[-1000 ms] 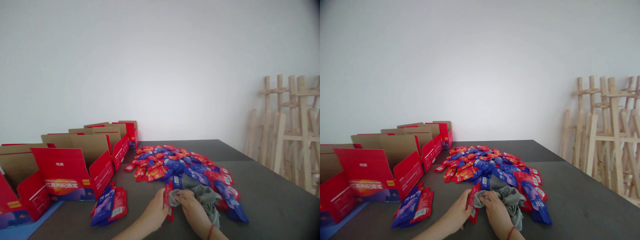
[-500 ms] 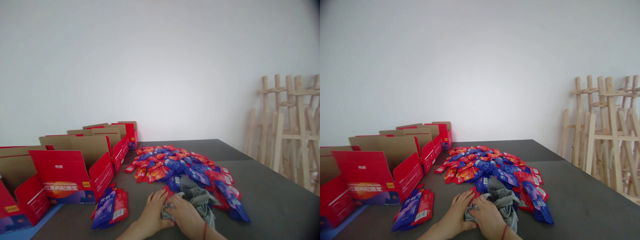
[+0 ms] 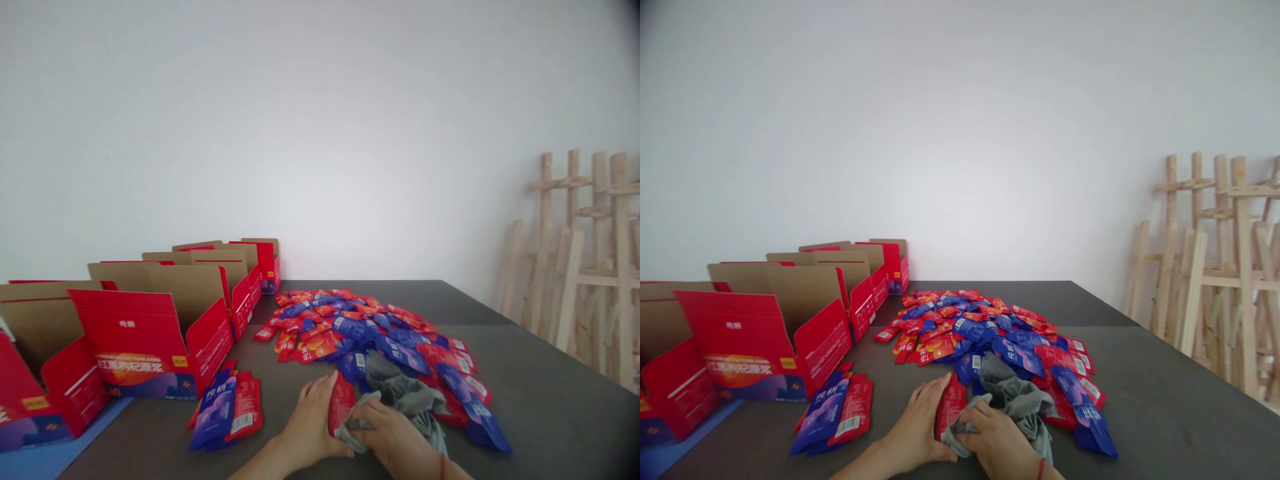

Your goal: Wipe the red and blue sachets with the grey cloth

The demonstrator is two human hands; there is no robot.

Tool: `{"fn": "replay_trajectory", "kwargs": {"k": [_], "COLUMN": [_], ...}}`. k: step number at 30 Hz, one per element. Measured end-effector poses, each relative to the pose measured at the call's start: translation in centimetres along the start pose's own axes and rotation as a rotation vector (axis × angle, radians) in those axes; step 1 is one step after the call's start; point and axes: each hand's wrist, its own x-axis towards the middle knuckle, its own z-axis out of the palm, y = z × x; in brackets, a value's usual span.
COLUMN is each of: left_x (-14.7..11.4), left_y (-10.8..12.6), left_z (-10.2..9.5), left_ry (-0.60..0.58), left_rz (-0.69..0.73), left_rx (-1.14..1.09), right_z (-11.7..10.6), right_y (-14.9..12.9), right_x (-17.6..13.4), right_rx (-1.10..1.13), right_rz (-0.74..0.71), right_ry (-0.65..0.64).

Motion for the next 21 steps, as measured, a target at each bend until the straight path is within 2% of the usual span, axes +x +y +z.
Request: {"fn": "replay_trajectory", "kwargs": {"k": [4,6,8,10,13,15,19,21], "left_x": [0.3,0.4,0.4,0.5,0.5,0.7,1.9,3.0], "left_y": [0.1,0.1,0.0,-0.3,-0.5,-0.4,0.5,1.3], "left_z": [-0.3,-0.4,-0.4,-0.3,-0.9,-1.9,-4.6,-5.4], "left_ry": [-0.030,-0.034,-0.029,-0.028,-0.065,-0.139,-0.276,-0.288], "left_rz": [-0.003,-0.003,-0.001,0.007,0.032,0.053,0.111,0.240], "left_rx": [-0.002,-0.002,-0.004,-0.004,0.019,0.056,0.164,0.260], "right_z": [0.2,0.3,0.3,0.2,-0.1,-0.5,-1.0,-0.9], "right_y": [0.5,0.3,-0.2,-0.7,-0.9,-0.4,1.0,1.5], "right_x": [1.8,3.5,4.6,4.5,2.5,0.9,-0.8,-0.7], "right_rx": [-0.169,-0.210,-0.206,-0.171,-0.057,0.032,0.065,0.038], "right_rz": [0.227,0.277,0.248,0.151,-0.015,-0.024,0.249,0.365], "right_ry": [0.020,0.018,0.015,-0.005,-0.033,-0.017,0.091,0.138]}}
